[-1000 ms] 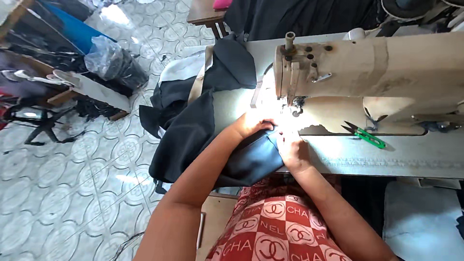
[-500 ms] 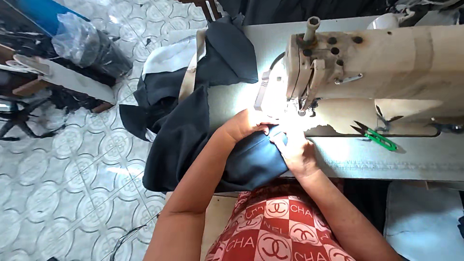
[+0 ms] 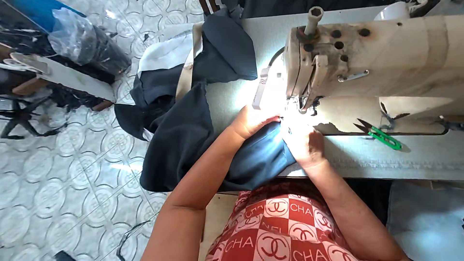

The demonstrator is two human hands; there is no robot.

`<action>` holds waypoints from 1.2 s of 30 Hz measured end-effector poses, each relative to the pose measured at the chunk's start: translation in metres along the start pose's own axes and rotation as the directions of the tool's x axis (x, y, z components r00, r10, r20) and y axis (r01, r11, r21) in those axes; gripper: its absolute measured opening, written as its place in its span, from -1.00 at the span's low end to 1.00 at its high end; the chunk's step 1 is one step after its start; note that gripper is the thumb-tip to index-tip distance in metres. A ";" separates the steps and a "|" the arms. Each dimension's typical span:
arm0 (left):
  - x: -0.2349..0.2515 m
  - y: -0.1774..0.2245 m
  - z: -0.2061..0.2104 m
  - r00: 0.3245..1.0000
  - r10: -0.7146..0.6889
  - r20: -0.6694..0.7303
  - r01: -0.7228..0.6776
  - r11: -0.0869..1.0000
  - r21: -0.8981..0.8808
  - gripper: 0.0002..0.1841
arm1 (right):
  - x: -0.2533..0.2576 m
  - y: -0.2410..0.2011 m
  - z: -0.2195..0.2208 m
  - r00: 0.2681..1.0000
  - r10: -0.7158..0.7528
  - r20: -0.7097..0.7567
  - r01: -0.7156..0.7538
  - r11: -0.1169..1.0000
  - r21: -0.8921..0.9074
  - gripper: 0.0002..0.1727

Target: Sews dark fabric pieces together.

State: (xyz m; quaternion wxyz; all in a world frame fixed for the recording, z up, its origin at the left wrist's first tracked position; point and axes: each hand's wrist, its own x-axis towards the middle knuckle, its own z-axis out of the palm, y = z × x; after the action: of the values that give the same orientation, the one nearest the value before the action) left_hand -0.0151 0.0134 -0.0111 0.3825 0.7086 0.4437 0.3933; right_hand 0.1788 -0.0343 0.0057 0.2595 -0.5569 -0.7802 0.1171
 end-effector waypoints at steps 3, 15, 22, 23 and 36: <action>0.002 0.001 0.005 0.989 -0.145 0.017 0.136 0.873 -0.468 -0.76 | 0.006 0.003 -0.004 0.996 0.058 0.063 -0.059 0.998 0.014 -0.76; 0.006 0.011 -0.001 0.984 -0.167 -0.063 0.151 0.967 -0.204 -0.81 | 0.001 0.006 -0.020 0.976 0.105 0.193 -0.134 0.981 0.143 -0.75; 0.002 0.007 -0.010 0.967 -0.254 -0.019 0.255 0.967 0.027 -0.83 | -0.028 0.005 -0.009 0.999 -0.034 -0.027 0.038 0.986 0.161 -0.83; 0.001 0.010 -0.013 0.971 -0.240 -0.002 0.240 0.968 0.076 -0.84 | -0.029 0.005 -0.007 0.998 -0.052 -0.029 0.056 0.989 0.140 -0.81; 0.005 0.023 -0.020 0.976 -0.079 0.204 -0.066 0.781 0.621 -0.80 | -0.019 0.001 -0.012 0.995 -0.091 0.032 0.091 0.996 0.004 -0.79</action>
State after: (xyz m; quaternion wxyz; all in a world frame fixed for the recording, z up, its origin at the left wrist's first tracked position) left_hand -0.0237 0.0147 0.0181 0.1743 0.8324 0.5063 0.1428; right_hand 0.1907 -0.0526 0.0101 0.2529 -0.5185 -0.8086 0.1153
